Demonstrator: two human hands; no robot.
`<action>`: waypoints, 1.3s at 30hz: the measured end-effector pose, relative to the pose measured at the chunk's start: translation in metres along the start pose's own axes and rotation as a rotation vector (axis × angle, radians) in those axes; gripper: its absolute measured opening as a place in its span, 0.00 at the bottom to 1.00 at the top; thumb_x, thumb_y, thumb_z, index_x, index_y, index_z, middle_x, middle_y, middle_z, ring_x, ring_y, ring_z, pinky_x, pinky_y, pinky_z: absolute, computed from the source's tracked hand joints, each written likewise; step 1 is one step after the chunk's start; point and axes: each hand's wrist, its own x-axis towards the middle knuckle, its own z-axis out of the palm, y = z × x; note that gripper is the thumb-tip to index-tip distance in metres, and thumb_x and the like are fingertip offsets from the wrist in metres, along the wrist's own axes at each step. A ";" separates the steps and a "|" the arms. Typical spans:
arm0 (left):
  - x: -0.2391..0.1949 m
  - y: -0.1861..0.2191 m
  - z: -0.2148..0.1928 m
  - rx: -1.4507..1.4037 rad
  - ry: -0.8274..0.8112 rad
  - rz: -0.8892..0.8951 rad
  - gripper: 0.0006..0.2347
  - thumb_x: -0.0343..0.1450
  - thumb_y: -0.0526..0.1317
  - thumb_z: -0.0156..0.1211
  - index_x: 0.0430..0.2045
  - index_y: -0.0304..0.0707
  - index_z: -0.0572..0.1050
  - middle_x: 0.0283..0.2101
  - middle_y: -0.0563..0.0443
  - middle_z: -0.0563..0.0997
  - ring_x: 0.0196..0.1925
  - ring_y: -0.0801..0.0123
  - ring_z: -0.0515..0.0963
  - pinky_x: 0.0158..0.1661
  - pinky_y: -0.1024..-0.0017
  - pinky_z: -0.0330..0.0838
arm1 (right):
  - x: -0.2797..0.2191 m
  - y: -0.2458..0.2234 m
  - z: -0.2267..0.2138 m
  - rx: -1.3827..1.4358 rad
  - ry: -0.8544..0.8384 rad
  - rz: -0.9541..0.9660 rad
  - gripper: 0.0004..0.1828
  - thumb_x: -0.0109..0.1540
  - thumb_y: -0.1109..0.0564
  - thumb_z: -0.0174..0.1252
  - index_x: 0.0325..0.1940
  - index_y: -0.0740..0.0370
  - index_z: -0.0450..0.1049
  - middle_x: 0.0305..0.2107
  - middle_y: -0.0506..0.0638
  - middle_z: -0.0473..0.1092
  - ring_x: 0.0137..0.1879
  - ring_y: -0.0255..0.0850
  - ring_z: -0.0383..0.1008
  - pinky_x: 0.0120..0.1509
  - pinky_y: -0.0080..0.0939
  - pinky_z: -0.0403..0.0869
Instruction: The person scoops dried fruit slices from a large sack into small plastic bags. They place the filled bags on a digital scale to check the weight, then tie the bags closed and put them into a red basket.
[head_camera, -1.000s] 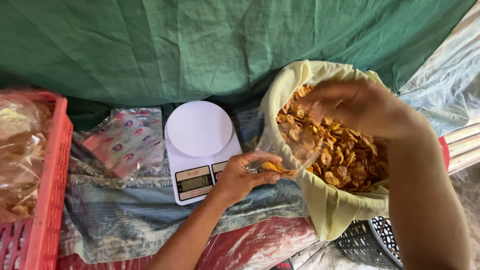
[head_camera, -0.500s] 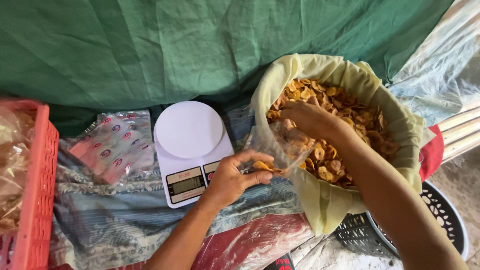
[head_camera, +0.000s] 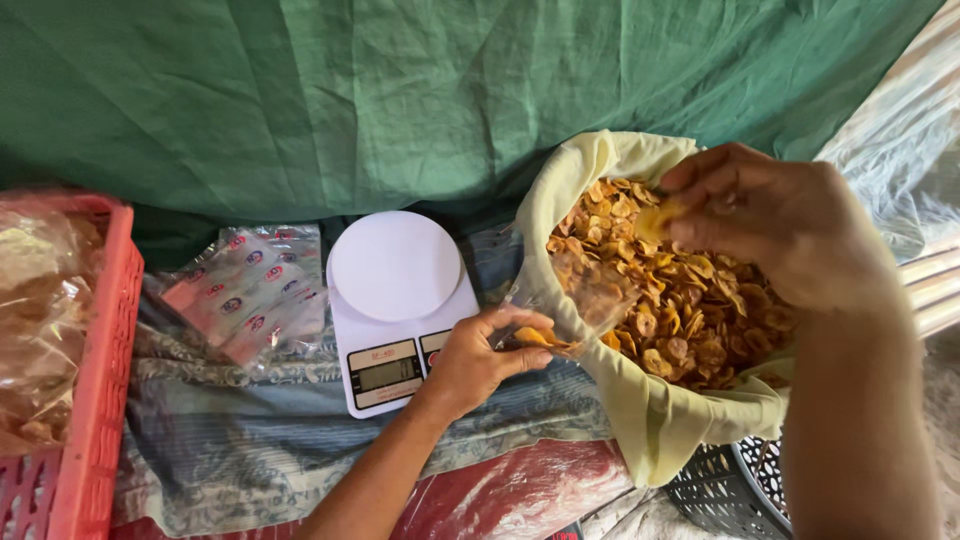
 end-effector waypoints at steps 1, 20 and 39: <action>0.000 0.002 0.001 -0.031 -0.003 -0.032 0.14 0.64 0.32 0.73 0.43 0.37 0.82 0.44 0.51 0.85 0.45 0.75 0.82 0.49 0.77 0.78 | -0.008 -0.013 0.001 -0.012 -0.042 -0.091 0.09 0.57 0.63 0.68 0.41 0.66 0.80 0.50 0.56 0.76 0.57 0.41 0.77 0.60 0.43 0.78; 0.001 0.003 0.001 -0.048 -0.015 -0.109 0.15 0.64 0.35 0.73 0.44 0.35 0.81 0.41 0.49 0.87 0.43 0.74 0.84 0.47 0.75 0.79 | 0.012 -0.017 0.066 -0.674 -0.341 -0.332 0.08 0.56 0.46 0.70 0.35 0.47 0.87 0.54 0.47 0.73 0.64 0.46 0.66 0.67 0.67 0.50; -0.001 0.005 0.000 -0.414 -0.128 -0.139 0.24 0.62 0.28 0.71 0.55 0.40 0.76 0.50 0.39 0.78 0.47 0.67 0.84 0.51 0.71 0.83 | 0.024 -0.073 0.069 -0.509 -0.413 -0.200 0.12 0.59 0.58 0.62 0.46 0.57 0.83 0.33 0.51 0.82 0.35 0.40 0.84 0.39 0.40 0.79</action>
